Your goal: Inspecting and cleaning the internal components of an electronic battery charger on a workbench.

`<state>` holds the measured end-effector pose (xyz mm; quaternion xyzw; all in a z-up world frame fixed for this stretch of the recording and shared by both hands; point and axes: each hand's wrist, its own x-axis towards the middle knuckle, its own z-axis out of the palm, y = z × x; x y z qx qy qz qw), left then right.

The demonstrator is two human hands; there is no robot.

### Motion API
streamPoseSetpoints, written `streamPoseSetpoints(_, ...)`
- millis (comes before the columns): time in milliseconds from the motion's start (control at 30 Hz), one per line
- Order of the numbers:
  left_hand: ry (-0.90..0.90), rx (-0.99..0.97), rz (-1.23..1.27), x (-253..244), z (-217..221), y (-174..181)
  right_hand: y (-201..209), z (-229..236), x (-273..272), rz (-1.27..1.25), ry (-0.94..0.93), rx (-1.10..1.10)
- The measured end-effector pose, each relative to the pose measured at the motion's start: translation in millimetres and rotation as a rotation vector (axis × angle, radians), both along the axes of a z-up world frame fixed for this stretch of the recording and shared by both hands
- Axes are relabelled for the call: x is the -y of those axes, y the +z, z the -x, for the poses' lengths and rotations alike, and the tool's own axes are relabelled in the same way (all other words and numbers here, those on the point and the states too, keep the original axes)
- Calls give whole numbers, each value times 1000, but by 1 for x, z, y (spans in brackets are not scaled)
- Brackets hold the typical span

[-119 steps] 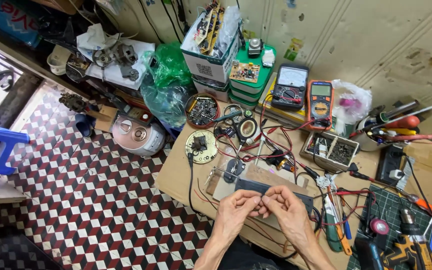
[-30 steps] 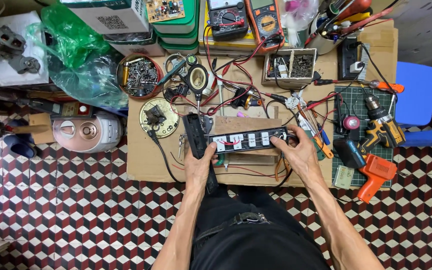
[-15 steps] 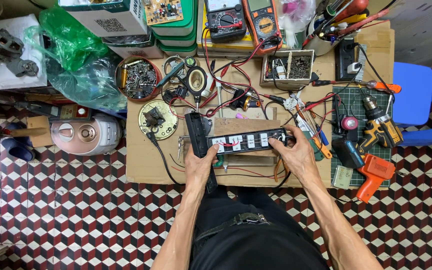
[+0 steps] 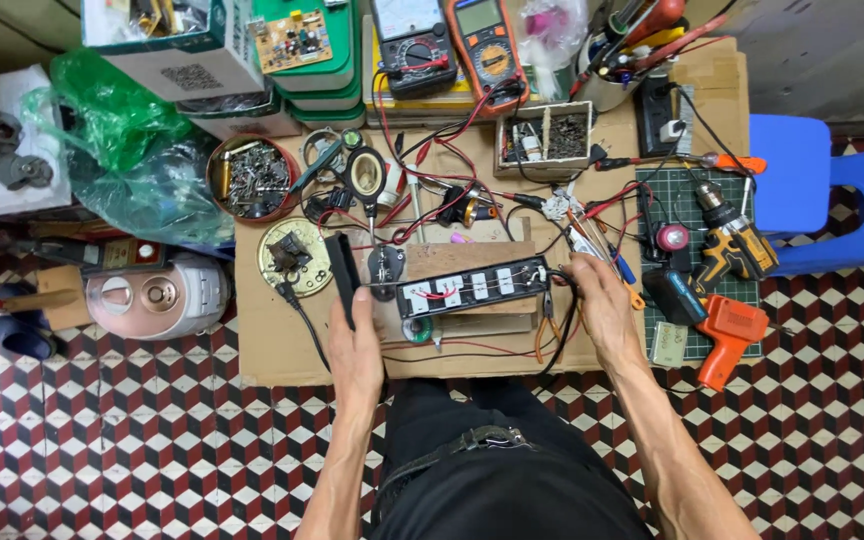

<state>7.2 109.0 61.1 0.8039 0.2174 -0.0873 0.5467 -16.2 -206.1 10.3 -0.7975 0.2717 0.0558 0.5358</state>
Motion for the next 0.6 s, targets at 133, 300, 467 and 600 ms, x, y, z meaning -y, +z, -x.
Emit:
streamPoseSetpoints(133,-235,127,-148,15,-8,34,-19,19,20,-311,-270,35)
streamPoseSetpoints(300,-630,476,-381,54,-23,21,-21,28,11,-296,-260,1)
streamPoseSetpoints(467,-851,603,-411,72,-34,-2,-22,28,2,-319,-257,-26)
streamPoseSetpoints(600,-928,547,-449,79,-36,-13,-21,26,-1,-335,-249,-52)
